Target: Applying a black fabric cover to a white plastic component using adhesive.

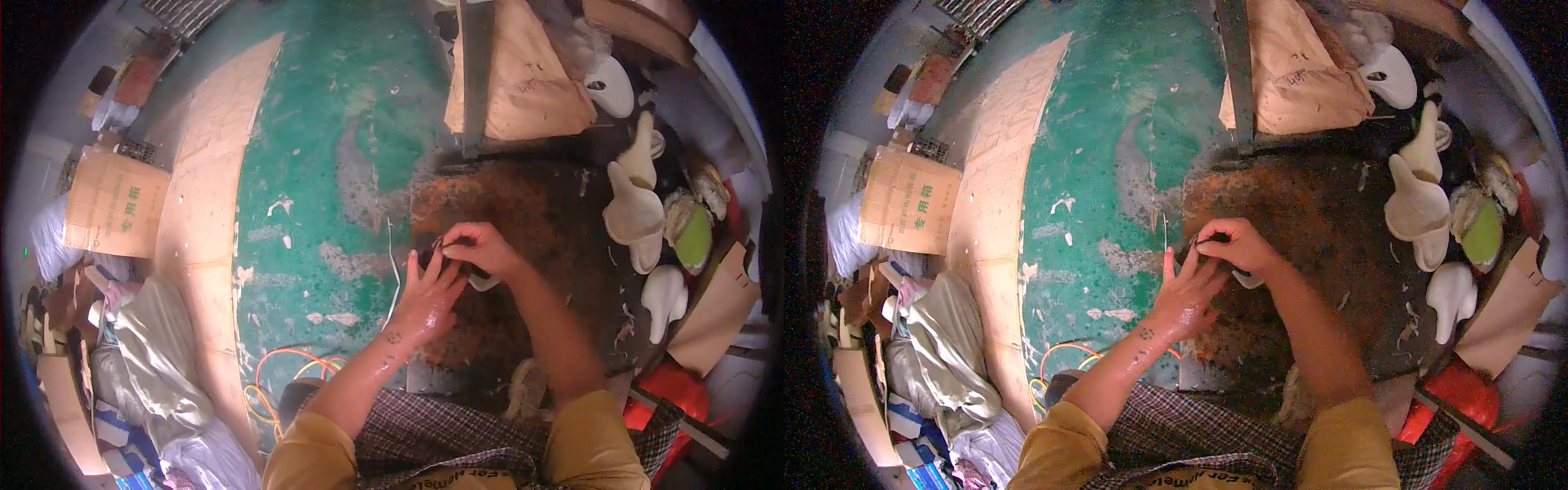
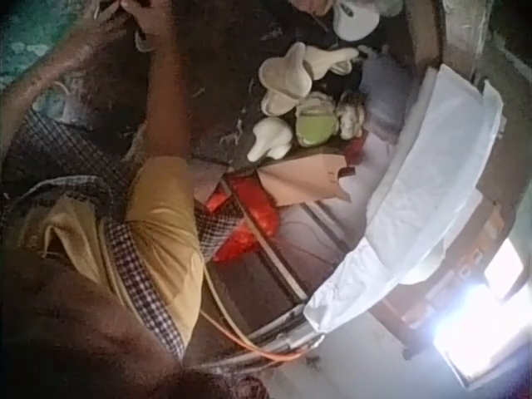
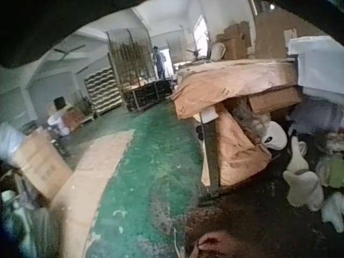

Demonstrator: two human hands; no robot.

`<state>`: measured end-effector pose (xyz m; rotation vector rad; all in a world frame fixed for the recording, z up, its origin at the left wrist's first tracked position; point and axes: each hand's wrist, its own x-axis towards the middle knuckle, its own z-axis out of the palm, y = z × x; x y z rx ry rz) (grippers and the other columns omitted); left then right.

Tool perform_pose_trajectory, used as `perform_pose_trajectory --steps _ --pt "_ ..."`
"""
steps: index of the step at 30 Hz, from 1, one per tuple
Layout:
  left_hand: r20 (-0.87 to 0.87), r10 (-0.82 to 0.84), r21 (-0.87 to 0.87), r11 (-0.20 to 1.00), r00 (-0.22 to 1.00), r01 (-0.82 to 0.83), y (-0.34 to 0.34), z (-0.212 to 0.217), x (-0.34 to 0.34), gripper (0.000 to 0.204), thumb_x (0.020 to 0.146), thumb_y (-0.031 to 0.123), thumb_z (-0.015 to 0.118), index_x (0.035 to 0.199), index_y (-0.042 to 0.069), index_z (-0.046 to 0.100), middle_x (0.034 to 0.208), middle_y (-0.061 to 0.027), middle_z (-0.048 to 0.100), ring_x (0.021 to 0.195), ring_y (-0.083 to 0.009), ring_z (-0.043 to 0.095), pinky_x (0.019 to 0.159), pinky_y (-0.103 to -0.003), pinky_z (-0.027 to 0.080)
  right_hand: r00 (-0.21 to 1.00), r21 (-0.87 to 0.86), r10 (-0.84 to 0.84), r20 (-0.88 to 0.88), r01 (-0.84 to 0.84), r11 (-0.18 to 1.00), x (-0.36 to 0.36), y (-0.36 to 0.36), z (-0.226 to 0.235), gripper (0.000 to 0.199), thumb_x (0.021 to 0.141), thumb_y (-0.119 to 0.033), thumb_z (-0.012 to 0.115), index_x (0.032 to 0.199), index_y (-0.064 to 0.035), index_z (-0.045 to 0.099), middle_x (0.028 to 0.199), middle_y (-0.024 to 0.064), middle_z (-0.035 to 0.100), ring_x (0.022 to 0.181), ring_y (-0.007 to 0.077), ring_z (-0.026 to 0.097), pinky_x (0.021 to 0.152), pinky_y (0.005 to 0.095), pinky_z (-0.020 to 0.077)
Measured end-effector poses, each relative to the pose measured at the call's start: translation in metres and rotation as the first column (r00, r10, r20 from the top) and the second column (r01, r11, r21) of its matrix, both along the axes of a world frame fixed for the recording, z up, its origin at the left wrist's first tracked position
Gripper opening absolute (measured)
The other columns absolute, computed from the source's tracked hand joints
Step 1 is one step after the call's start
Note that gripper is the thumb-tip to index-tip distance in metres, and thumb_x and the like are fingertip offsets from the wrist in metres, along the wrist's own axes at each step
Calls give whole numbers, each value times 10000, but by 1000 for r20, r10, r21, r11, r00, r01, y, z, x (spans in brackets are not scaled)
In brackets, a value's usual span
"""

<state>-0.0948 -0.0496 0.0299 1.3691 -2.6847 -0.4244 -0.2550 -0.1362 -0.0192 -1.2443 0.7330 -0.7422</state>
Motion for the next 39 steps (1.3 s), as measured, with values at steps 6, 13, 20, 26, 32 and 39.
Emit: perform_pose_trajectory --steps 6,13,20,26,32,39 --pt "171 22 -14 1000 985 -20 3 2 8 382 600 236 698 945 95 613 1108 -114 517 1165 -343 347 872 -563 297 975 -95 -104 -199 87 992 32 13 2 140 767 -125 656 861 -24 631 859 6 621 803 109 559 730 257 453" --pt "181 -90 3 996 979 91 15 -15 -9 412 670 293 641 1028 89 619 1246 -124 458 1280 -383 248 1050 -580 136 944 152 -302 -131 320 935 14 21 -36 127 734 -103 654 848 -52 636 800 1 612 777 128 562 702 285 444" --pt "486 -68 -110 984 871 138 16 -12 -15 416 740 354 560 1074 115 631 1246 -102 485 1281 -341 257 1034 -551 179 879 25 -362 -310 388 921 31 21 -26 93 730 -124 629 769 -47 594 714 2 561 685 112 511 614 268 416" --pt "323 -130 -3 990 937 138 13 -7 -14 737 670 444 668 1285 104 446 1407 -105 304 1355 -328 114 1048 -586 138 852 187 -386 -353 468 863 18 6 -22 87 749 -107 619 789 -51 566 730 -13 542 691 103 506 635 263 419" --pt "343 -97 -22 994 934 111 12 -4 -22 766 679 411 669 1317 88 396 1442 -112 239 1356 -324 121 1045 -585 147 929 -49 -350 -117 347 937 -18 -3 -12 72 779 -75 611 811 -27 568 751 28 562 736 125 537 701 288 444" --pt "-363 130 191 980 923 -63 -16 -6 -21 619 800 377 543 1312 63 397 1367 -137 369 1295 -333 288 1069 -471 197 928 -204 -298 -224 255 945 -13 -11 -11 134 774 -109 634 844 0 599 773 63 615 759 145 578 721 296 464"
